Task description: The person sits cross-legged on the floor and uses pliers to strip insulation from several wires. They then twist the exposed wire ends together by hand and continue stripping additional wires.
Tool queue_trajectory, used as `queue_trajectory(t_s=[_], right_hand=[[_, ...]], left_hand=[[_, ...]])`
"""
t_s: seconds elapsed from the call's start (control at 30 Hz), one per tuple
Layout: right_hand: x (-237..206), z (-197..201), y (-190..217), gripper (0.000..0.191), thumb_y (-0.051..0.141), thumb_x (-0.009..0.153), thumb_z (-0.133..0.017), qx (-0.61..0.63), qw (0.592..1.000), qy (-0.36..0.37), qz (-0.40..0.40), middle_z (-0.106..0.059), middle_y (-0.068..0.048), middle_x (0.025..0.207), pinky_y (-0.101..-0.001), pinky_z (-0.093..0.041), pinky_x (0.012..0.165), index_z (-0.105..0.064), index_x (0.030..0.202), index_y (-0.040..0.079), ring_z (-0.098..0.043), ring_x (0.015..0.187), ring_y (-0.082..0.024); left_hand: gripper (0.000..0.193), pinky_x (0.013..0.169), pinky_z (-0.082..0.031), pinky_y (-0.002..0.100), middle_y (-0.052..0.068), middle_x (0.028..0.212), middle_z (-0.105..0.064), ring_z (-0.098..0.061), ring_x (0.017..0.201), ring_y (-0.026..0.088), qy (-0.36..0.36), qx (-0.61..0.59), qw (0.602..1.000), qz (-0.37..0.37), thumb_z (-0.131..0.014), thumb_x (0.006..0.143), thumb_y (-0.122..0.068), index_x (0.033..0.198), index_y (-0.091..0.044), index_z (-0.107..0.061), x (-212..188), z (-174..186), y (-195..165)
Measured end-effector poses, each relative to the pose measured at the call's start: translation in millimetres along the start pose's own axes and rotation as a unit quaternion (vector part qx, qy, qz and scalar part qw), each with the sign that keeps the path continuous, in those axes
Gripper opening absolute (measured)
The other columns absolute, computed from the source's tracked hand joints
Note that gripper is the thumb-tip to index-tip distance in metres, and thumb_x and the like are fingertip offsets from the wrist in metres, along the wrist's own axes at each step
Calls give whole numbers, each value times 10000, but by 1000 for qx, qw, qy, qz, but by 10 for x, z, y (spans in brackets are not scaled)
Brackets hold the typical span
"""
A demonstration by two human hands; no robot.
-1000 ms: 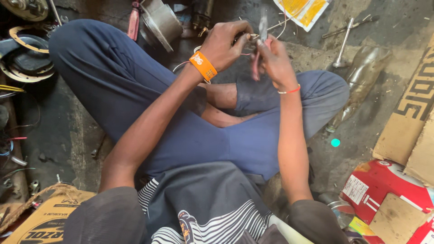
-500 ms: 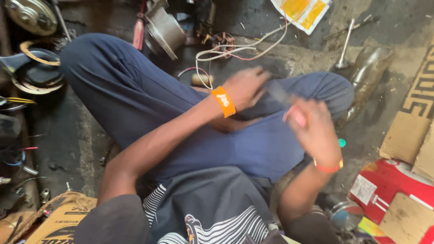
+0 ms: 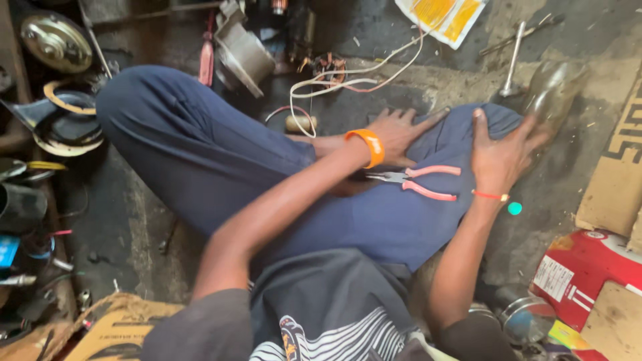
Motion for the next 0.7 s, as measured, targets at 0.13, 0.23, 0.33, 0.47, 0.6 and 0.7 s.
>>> queue_trajectory(t_s=[0.13,0.23,0.33,0.47,0.6,0.7], right_hand=[[258,-64,-306,606,566,1007,-735,55,994,80,-56,-663,-190,1402,-492,-483,1126,-656,1389,102,-625,1312,-407],[96,-93,-298,545,463,1083,-732,151,986,57,-36,-636,-178,1467,-461,-444,1213,-608,1440,71,-599,1393,-368],[-239,-36,-286,633,354,1141,-717,211,977,10,19,-477,-245,1601,-455,-332,1299,-403,1574,17,-453,1533,-395],[-624,1,-396,888,280,1118,-757,268,960,74,16,-242,-301,1707,-439,-188,1326,-130,1656,-45,-254,1613,-402],[-573,-95,-548,989,243,989,-786,454,867,159,-127,-310,-210,1675,-381,-255,1278,-113,1645,-64,-342,1528,-293],[-474,-153,-484,1014,160,873,-793,592,780,153,-134,-366,-165,1550,-358,-415,1140,-163,1640,-45,-455,1320,-232]], left_hand=[[1024,969,-527,528,291,1362,-539,-624,1141,498,80,-73,994,15,-783,834,-353,1639,-349,-151,84,-216,15],[798,974,-536,507,327,1426,-508,-646,1140,486,30,-29,999,-10,-672,940,-305,1632,-269,-276,76,-310,45],[650,1019,-526,500,362,1417,-513,-636,1185,496,-69,89,991,-78,-590,992,-318,1565,-87,-386,39,-352,6],[674,1022,-510,527,383,1346,-545,-617,1198,521,-84,182,971,-128,-537,968,-435,1400,81,-495,-9,-451,-72],[723,965,-509,568,386,1232,-622,-620,1176,518,-121,190,961,-159,-494,948,-511,1236,143,-595,-92,-469,-145],[596,982,-545,525,368,1149,-680,-681,1129,475,-145,246,943,-171,-503,1009,-425,1168,132,-641,-207,-475,-187]])
Point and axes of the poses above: each hand's wrist, its own x-axis towards the middle knuckle, its own z-axis out of the back of the hand, y = z × x, the point moved 4 cm from there along x, towards the middle knuckle
